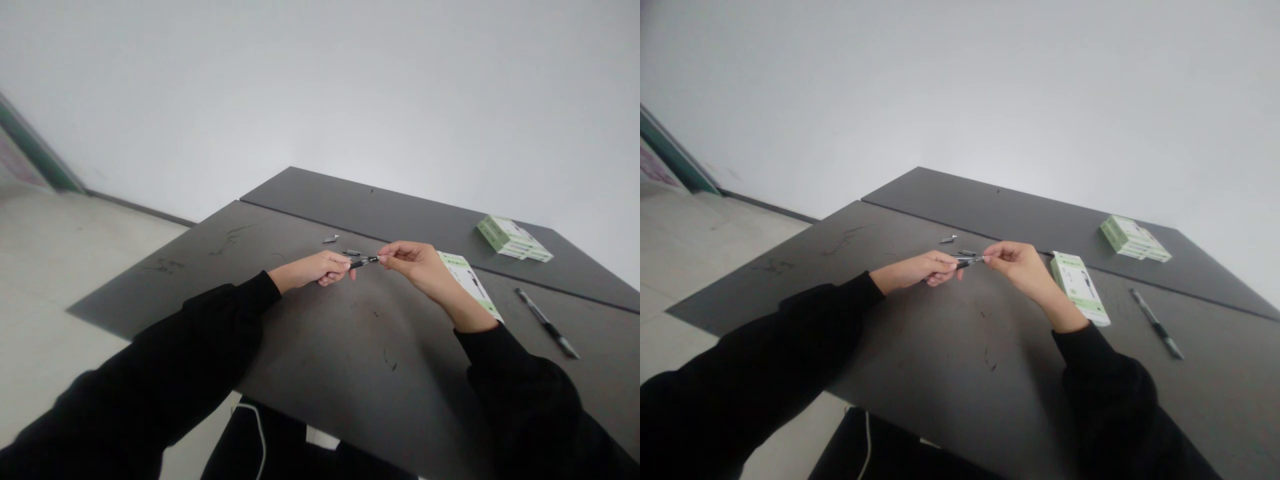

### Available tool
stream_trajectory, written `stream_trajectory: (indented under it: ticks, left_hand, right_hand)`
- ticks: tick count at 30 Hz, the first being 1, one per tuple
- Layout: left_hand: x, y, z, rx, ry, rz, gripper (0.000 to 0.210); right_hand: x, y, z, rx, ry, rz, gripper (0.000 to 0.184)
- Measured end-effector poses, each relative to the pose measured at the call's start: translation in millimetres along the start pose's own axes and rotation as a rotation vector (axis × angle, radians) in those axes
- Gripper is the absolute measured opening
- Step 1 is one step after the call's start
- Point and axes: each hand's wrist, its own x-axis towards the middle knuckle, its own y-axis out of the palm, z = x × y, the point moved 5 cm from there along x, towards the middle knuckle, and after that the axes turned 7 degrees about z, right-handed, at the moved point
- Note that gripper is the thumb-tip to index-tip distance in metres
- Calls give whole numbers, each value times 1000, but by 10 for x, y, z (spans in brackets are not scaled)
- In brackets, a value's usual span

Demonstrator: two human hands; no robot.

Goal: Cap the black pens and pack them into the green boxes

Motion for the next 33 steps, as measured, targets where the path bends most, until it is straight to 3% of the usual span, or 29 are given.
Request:
stream_trajectory:
  ticks: [10,16,20,25,28,33]
  left_hand:
    - [-7,-16,5,238,-20,-24,33]
    - [28,-66,50,213,-32,-161,41]
    - [37,-96,37,224,10,-249,30]
    - [38,0,63,91,-102,-167,41]
    - [33,38,50,49,-109,-126,37]
    - [30,-11,20,99,0,-222,32]
  right_hand:
    - [-11,212,-117,18,21,101,28]
    - [3,223,-202,87,2,52,30]
    - [-13,234,-186,42,-22,46,28]
    - [-16,296,-221,128,6,72,33]
    - [-20,347,-216,230,37,120,39]
    - [-33,383,-140,304,16,97,38]
